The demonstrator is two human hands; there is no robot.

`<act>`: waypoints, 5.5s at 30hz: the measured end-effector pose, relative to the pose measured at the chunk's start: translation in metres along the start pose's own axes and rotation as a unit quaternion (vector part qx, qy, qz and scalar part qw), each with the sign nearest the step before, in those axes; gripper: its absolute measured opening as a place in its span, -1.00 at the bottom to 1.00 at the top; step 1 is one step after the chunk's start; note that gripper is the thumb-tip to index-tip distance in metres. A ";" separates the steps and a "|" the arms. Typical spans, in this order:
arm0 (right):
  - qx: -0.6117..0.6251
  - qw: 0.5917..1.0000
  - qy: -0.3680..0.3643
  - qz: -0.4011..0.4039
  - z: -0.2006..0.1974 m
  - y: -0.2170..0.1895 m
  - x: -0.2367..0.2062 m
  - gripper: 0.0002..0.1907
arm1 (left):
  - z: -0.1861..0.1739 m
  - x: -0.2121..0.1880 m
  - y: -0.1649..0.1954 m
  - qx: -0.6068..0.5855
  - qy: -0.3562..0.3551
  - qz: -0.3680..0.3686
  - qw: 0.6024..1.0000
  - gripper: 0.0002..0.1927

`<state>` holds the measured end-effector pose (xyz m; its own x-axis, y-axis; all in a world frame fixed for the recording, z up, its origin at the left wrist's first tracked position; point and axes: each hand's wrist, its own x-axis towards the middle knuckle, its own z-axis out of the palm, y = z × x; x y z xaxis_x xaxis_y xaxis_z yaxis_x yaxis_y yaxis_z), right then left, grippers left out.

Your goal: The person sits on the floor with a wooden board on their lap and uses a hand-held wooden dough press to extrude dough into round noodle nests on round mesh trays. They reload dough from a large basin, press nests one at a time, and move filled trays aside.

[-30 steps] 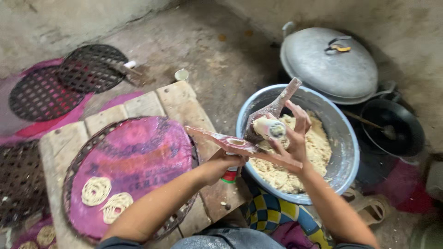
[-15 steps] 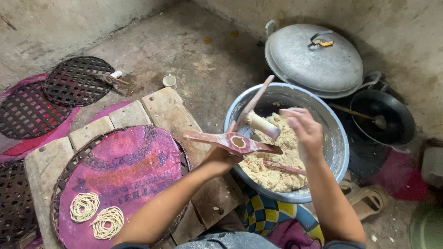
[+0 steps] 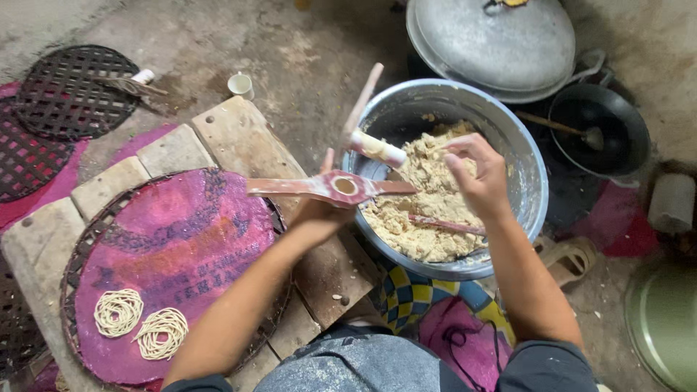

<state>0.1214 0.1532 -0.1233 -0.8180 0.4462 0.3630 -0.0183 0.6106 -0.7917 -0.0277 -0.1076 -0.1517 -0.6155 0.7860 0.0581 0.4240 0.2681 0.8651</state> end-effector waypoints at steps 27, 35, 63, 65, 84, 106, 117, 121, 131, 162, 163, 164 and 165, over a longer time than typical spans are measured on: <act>-0.428 0.767 -0.451 0.160 0.045 0.079 -0.046 -0.67 | 0.076 0.065 -0.025 -0.213 0.100 0.179 0.955 -0.15; -0.363 0.845 -0.389 0.052 0.040 0.051 -0.081 -0.59 | 0.073 0.055 -0.021 -0.213 0.111 0.178 0.954 -0.19; -0.252 0.857 -0.407 0.192 0.005 0.015 -0.086 -0.67 | 0.068 0.057 -0.020 -0.201 0.154 0.193 0.948 -0.40; -0.183 0.875 -0.402 0.197 -0.022 0.018 -0.080 -0.63 | 0.045 0.055 -0.015 -0.111 0.146 0.152 0.971 -0.54; -0.586 0.701 -0.365 -0.176 -0.001 -0.137 -0.013 -0.77 | 0.015 0.007 0.028 0.071 -0.018 0.103 0.992 -0.37; -0.061 0.975 -0.159 0.145 0.049 -0.053 -0.034 -0.66 | -0.007 0.038 0.008 0.159 0.214 0.117 0.957 -0.03; -0.331 0.855 -0.389 0.086 -0.007 -0.134 0.023 -0.67 | -0.034 0.017 0.006 0.208 0.007 -0.065 0.976 -0.17; -0.524 0.716 -0.461 0.015 0.034 -0.158 0.018 -0.76 | -0.008 0.004 0.008 0.212 0.151 0.222 0.940 -0.27; -0.578 0.710 -0.353 -0.193 0.000 -0.228 0.003 -0.74 | -0.050 -0.027 -0.017 0.081 0.098 0.187 0.974 -0.37; 0.520 0.811 -0.248 -0.101 0.128 -0.190 0.008 -0.11 | -0.113 -0.164 0.034 -0.296 0.011 0.029 0.955 -0.52; 0.452 0.848 -0.228 -0.157 0.134 -0.201 0.009 -0.12 | -0.130 -0.178 0.037 -0.247 0.028 0.060 0.967 -0.57; 0.403 0.847 -0.249 -0.240 0.142 -0.212 0.008 -0.19 | -0.144 -0.192 0.039 -0.199 0.042 0.089 0.975 -0.62; 0.349 0.839 -0.269 -0.320 0.147 -0.223 0.005 -0.26 | -0.154 -0.202 0.041 -0.151 0.056 0.117 0.980 -0.65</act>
<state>0.0363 -0.0768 -0.0174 -0.6500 -0.3010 0.6978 -0.7312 -0.0026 -0.6822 0.0116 -0.3408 -0.0511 -0.6007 0.7358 0.3127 0.3575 -0.1026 0.9282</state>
